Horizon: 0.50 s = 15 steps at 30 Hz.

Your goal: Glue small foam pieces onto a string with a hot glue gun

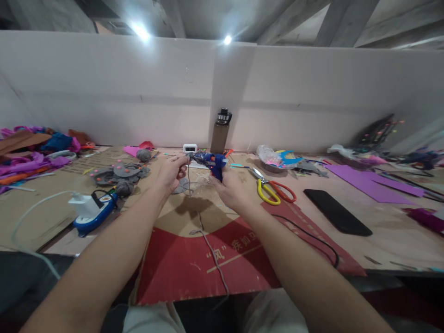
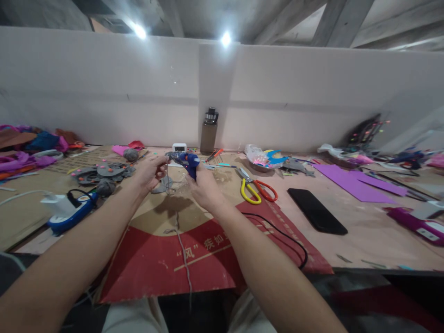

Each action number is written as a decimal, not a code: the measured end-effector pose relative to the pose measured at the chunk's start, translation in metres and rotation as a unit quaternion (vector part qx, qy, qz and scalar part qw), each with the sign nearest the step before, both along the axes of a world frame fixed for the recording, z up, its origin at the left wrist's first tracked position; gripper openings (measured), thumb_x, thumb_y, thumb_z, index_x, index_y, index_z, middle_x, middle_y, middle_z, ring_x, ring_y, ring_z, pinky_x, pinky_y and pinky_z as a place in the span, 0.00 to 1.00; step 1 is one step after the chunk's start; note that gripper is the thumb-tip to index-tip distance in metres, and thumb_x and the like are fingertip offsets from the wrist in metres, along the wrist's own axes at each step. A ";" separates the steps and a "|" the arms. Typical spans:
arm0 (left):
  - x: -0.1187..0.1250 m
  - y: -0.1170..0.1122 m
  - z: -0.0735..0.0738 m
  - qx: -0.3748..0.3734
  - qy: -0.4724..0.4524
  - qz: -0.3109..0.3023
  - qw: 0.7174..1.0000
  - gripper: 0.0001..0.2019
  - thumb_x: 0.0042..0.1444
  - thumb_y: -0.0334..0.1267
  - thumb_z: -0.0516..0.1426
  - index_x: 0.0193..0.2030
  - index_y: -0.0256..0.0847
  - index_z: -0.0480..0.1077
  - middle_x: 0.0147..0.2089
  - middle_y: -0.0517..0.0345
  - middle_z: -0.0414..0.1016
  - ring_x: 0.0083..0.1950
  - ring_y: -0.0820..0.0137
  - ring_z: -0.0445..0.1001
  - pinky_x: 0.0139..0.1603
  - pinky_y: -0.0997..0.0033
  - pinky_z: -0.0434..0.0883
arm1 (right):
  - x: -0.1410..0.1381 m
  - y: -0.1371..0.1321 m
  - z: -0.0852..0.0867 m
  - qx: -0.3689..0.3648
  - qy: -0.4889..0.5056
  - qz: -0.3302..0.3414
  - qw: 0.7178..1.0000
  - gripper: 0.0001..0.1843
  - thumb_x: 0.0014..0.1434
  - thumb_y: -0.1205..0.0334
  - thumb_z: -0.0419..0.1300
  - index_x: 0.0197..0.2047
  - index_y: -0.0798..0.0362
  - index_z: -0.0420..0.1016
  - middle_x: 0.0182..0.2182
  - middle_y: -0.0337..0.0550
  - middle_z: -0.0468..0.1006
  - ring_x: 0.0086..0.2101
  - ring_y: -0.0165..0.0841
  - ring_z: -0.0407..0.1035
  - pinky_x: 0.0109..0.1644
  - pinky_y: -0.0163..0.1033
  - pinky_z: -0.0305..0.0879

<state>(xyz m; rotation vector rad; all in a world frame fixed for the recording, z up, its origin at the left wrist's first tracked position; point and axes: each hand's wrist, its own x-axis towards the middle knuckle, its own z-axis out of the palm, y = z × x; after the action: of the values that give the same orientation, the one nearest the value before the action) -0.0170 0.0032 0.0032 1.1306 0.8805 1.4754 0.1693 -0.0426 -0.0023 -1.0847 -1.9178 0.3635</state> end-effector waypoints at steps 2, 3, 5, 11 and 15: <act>-0.002 0.002 -0.001 0.005 -0.005 0.000 1.000 0.10 0.40 0.35 0.63 0.25 0.34 0.66 0.23 0.63 0.61 0.19 0.84 0.55 0.13 0.85 0.47 | 0.000 -0.001 0.001 -0.001 0.007 -0.002 1.000 0.14 0.55 0.61 0.52 0.46 0.52 0.63 0.38 0.48 0.73 0.37 0.37 0.66 0.43 0.42 0.61; -0.003 0.003 -0.001 0.007 -0.011 0.002 1.000 0.10 0.40 0.35 0.62 0.24 0.34 0.65 0.23 0.63 0.61 0.18 0.84 0.55 0.13 0.85 0.47 | 0.000 -0.002 0.002 -0.006 0.016 -0.004 1.000 0.13 0.55 0.61 0.53 0.45 0.52 0.63 0.37 0.47 0.73 0.37 0.37 0.66 0.43 0.41 0.61; -0.005 0.006 -0.002 0.006 -0.026 0.007 1.000 0.10 0.39 0.34 0.62 0.23 0.34 0.64 0.23 0.63 0.62 0.18 0.84 0.55 0.13 0.85 0.46 | 0.001 0.000 0.002 -0.032 0.050 -0.011 0.998 0.11 0.54 0.59 0.54 0.42 0.51 0.64 0.34 0.44 0.73 0.32 0.35 0.67 0.38 0.40 0.63; -0.004 0.006 -0.003 -0.006 -0.033 0.037 0.999 0.09 0.38 0.32 0.62 0.24 0.35 0.64 0.24 0.62 0.64 0.19 0.84 0.55 0.14 0.83 0.47 | 0.015 0.026 -0.008 -0.160 0.182 -0.028 0.970 0.08 0.51 0.60 0.55 0.35 0.51 0.64 0.25 0.40 0.72 0.21 0.31 0.65 0.28 0.39 0.64; 0.003 0.003 -0.002 0.048 0.007 0.095 0.994 0.07 0.39 0.33 0.62 0.23 0.36 0.66 0.22 0.64 0.62 0.19 0.82 0.56 0.16 0.80 0.51 | 0.031 0.044 -0.019 -0.172 0.007 -0.142 0.975 0.04 0.46 0.63 0.58 0.28 0.53 0.67 0.24 0.46 0.73 0.25 0.35 0.68 0.30 0.40 0.64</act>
<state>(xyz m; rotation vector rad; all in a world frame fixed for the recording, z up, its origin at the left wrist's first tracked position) -0.0139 0.0060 0.0014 1.1539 0.9564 1.6837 0.1998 0.0015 -0.0217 -1.5566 -1.6923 0.5512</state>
